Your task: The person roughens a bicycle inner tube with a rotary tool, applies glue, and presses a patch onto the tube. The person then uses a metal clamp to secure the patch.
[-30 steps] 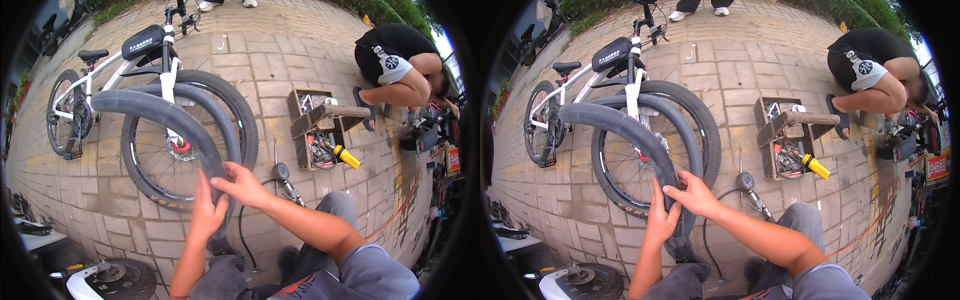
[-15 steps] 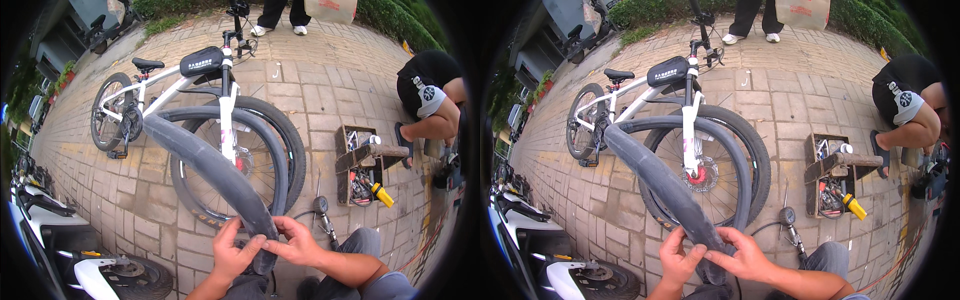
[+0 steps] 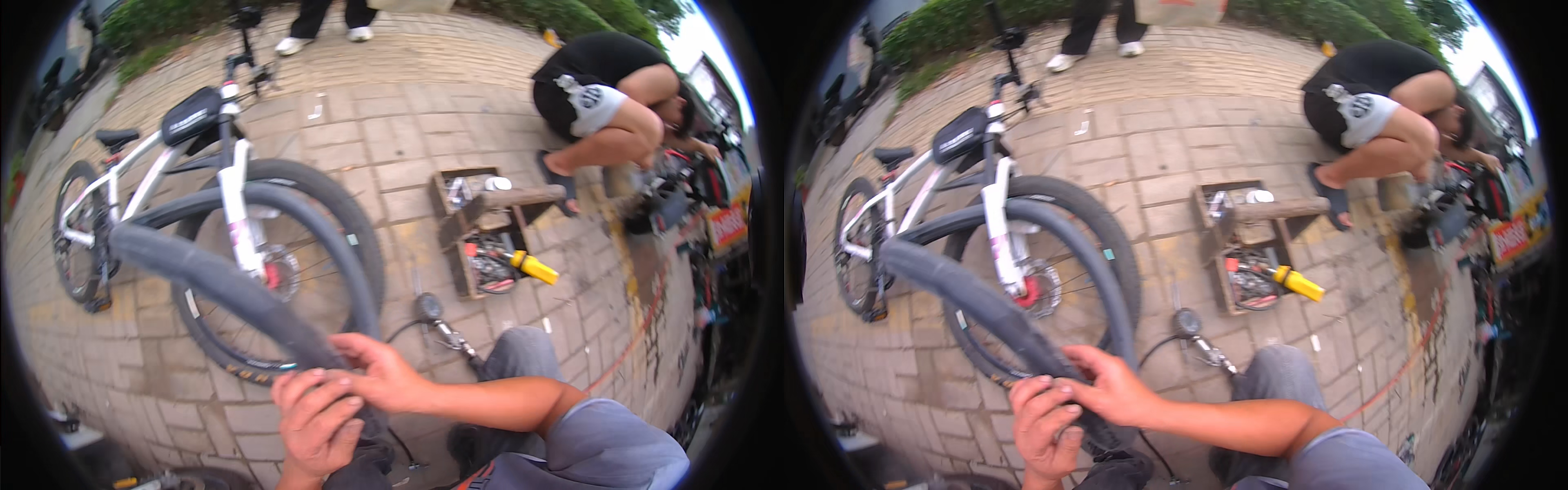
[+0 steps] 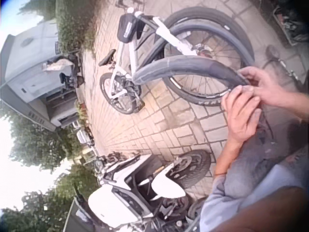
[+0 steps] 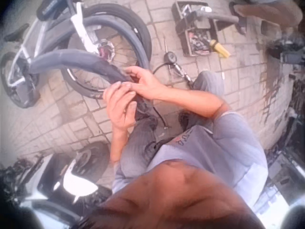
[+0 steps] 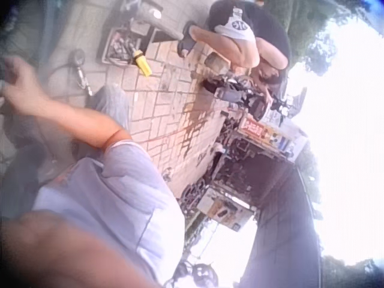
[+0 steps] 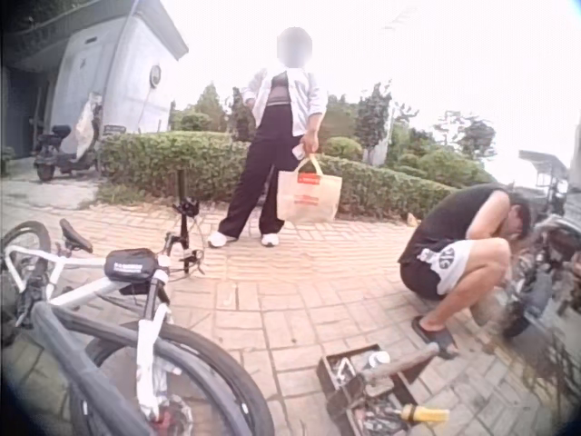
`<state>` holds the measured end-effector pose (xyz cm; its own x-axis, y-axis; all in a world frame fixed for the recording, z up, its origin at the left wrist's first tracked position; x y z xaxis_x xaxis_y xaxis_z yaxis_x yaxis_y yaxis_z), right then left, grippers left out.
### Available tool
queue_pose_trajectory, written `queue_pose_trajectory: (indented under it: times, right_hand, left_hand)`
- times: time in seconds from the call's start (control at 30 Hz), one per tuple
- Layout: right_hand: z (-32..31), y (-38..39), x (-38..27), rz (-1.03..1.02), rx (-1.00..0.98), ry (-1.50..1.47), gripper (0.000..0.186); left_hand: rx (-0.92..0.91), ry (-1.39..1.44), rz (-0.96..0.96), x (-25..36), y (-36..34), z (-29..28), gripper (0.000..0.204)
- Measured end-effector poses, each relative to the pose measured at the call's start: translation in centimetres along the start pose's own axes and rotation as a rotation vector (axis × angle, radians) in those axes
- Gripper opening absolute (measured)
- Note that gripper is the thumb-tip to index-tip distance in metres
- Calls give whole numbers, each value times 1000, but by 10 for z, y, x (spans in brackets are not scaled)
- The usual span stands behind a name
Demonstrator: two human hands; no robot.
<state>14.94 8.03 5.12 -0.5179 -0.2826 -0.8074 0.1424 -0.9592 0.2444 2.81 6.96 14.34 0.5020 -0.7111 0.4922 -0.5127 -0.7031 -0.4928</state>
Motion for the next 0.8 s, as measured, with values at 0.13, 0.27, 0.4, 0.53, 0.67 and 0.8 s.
queue_pose_trajectory:
  times: [0.13,0.27,0.4,0.53,0.67,0.8]
  right_hand:
    - [2,-3,-12,13,-360,312,67]
    - [-140,-4,-88,-168,-20,1335,27]
    - [-366,63,-111,75,895,1600,34]
    - [-436,79,-77,402,985,1667,43]
    - [-448,89,-78,566,905,1633,50]
    - [-422,80,-105,422,802,1448,56]
  left_hand:
    - [42,-25,-250,-23,12,23,35]
    - [7,-218,-125,-29,23,35,47]
    - [192,-608,95,-17,26,49,40]
    - [521,-53,-414,-54,48,33,63]
    - [345,156,-800,-87,66,48,75]
    - [398,327,-763,-84,61,48,93]
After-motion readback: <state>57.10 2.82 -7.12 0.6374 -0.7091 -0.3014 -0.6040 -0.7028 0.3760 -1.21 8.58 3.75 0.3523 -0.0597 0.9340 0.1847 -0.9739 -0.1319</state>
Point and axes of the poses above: each hand's wrist, its own y-axis away from the middle knuckle, its own z-axis out of the palm, x = y × z, the point moved 7 cm from there along -y, towards the middle knuckle, and after that the axes turned 14 degrees about -y, right-handed, at the moved point
